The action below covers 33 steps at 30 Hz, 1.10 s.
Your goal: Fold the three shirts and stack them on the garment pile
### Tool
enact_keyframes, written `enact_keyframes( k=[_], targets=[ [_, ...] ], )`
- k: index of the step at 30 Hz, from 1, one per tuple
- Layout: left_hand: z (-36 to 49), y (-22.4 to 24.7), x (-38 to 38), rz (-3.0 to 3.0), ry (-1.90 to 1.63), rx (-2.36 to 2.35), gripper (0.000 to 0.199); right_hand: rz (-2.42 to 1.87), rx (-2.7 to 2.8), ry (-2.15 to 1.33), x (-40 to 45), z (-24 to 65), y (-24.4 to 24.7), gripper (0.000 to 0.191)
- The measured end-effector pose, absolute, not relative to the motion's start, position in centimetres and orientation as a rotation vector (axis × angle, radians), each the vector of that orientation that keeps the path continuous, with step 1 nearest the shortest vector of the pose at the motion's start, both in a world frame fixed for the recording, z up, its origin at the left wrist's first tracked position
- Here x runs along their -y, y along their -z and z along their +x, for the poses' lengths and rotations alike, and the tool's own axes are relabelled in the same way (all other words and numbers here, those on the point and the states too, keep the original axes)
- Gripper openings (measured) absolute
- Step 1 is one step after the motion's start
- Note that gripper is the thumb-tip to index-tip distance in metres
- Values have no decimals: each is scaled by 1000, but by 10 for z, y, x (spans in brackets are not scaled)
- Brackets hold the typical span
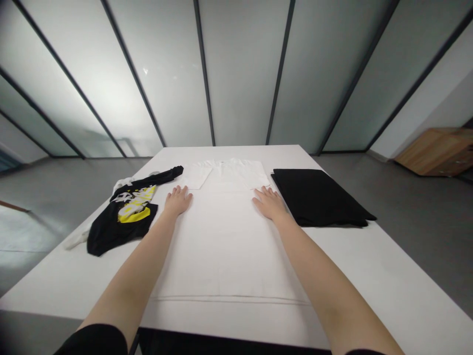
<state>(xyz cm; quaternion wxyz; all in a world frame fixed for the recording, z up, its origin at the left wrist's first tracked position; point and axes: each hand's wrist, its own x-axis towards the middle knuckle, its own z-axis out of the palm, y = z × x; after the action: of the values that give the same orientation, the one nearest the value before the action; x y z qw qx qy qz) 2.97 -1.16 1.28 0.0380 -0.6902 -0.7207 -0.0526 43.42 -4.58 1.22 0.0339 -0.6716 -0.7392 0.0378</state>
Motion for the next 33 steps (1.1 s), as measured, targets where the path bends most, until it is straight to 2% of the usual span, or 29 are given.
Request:
enact_keyframes(
  k=[7,15,24,33],
  targets=[
    [20,-9,15,-2173,42,2151,67,-2003,2339,-165,55,452,-5,62],
    [25,-8,21,-2152,154,2181,64,-2103,2278,-176,58,443,-11,63],
    [28,-16,33,-2099,266,2117,43,-2126,2235,-178,102,437,2,67],
    [17,-10,38,-2209,51,2151,65,-1838,2264,-204,153,498,28,66]
  ],
)
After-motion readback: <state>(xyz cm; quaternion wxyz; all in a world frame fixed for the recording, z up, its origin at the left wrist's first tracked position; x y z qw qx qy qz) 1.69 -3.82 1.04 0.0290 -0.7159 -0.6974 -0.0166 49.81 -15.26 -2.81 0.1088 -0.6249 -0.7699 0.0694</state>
